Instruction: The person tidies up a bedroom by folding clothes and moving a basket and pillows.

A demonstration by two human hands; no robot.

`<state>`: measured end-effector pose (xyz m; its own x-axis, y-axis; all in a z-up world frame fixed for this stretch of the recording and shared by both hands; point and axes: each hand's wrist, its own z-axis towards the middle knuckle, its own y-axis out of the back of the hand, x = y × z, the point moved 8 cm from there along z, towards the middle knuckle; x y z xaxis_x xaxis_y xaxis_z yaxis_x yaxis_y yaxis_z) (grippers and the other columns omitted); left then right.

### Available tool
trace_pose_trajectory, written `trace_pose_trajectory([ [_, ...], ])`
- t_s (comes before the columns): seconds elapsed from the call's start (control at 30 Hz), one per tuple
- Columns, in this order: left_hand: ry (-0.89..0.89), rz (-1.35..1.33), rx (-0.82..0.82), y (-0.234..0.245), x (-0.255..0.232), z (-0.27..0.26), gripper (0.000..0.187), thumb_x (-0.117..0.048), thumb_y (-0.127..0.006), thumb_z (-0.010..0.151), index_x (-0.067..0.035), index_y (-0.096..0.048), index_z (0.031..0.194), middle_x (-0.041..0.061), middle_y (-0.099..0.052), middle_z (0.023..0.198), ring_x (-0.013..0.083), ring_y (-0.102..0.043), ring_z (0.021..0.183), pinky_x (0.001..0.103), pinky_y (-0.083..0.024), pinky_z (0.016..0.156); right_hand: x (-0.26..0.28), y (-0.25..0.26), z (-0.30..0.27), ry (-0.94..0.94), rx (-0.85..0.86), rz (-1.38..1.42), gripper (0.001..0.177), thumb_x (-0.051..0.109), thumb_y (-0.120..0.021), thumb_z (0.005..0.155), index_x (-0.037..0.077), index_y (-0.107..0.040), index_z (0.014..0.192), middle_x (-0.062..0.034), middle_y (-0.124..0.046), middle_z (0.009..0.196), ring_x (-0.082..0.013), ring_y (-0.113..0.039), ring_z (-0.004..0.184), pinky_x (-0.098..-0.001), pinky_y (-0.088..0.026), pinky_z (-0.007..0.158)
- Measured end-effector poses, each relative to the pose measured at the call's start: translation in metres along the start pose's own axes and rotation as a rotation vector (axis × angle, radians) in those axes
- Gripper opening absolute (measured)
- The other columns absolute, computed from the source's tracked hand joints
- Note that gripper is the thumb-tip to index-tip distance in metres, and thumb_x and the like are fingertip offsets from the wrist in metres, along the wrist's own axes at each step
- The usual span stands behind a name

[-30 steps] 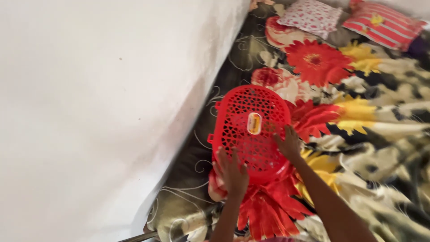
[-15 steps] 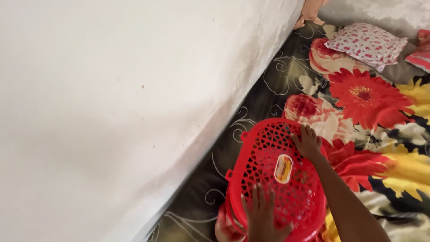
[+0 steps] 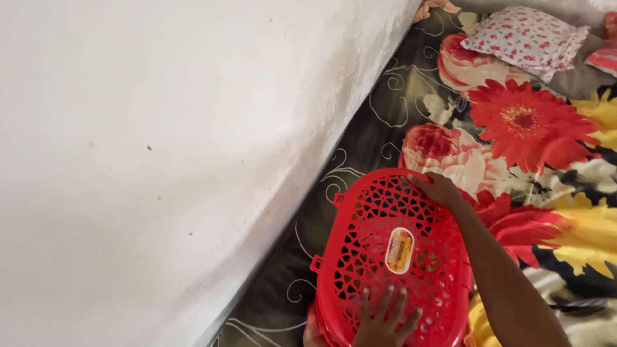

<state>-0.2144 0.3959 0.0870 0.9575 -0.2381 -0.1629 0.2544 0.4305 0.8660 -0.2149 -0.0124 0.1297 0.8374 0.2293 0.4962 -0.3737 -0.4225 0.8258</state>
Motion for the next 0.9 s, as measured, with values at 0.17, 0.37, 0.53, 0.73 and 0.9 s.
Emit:
trace_pose_trajectory([
  [0.17, -0.044, 0.105, 0.047, 0.051, 0.009, 0.002, 0.082, -0.061, -0.056, 0.094, -0.030, -0.030, 0.165, 0.017, -0.038, 0.167, 0.0384, -0.032, 0.156, 0.079, -0.009, 0.118, -0.019, 0.006, -0.018, -0.047, -0.053, -0.017, 0.097, 0.085, -0.051, 0.080, 0.003, -0.065, 0.132, -0.0238, -0.072, 0.121, -0.0395, -0.069, 0.114, -0.0505, -0.052, 0.098],
  [0.37, -0.127, -0.206, 0.390, 0.109, 0.030, 0.016, 0.125, -0.060, -0.081, 0.049, -0.026, -0.036, 0.160, 0.009, -0.034, 0.169, 0.0332, -0.023, 0.159, 0.075, -0.007, 0.121, -0.121, 0.014, -0.061, -0.137, -0.194, -0.025, 0.108, 0.089, -0.050, 0.083, -0.005, -0.061, 0.136, -0.0342, -0.066, 0.128, -0.0458, -0.063, 0.124, -0.0536, -0.049, 0.103],
  [0.53, -0.204, -0.116, 0.683, 0.113, 0.021, 0.007, 0.146, -0.045, -0.092, 0.034, -0.023, -0.027, 0.163, 0.003, -0.025, 0.171, 0.0302, -0.019, 0.159, 0.075, -0.006, 0.118, -0.202, 0.026, -0.148, -0.276, -0.240, -0.041, 0.114, 0.091, -0.047, 0.081, -0.006, -0.060, 0.138, -0.0344, -0.065, 0.129, -0.0465, -0.062, 0.125, -0.0553, -0.049, 0.104],
  [0.73, -0.228, -0.039, 0.455, 0.044, 0.047, -0.031, 0.118, -0.021, -0.085, 0.059, -0.025, -0.028, 0.162, 0.001, -0.021, 0.171, 0.0253, -0.019, 0.157, 0.072, -0.011, 0.115, -0.241, 0.019, -0.277, -0.464, -0.243, 0.002, 0.109, 0.093, -0.038, 0.085, -0.003, -0.066, 0.128, -0.0337, -0.069, 0.125, -0.0470, -0.064, 0.122, -0.0561, -0.048, 0.104],
  [0.9, 0.015, -0.352, 0.483, 0.089, 0.037, -0.015, 0.091, 0.000, -0.073, 0.074, -0.025, -0.042, 0.155, 0.001, -0.032, 0.164, 0.0292, -0.022, 0.154, 0.052, -0.019, 0.122, -0.245, 0.007, -0.377, -0.600, -0.242, 0.034, 0.105, 0.092, -0.033, 0.083, 0.001, -0.072, 0.119, -0.0282, -0.078, 0.109, -0.0420, -0.073, 0.111, -0.0551, -0.054, 0.099],
])
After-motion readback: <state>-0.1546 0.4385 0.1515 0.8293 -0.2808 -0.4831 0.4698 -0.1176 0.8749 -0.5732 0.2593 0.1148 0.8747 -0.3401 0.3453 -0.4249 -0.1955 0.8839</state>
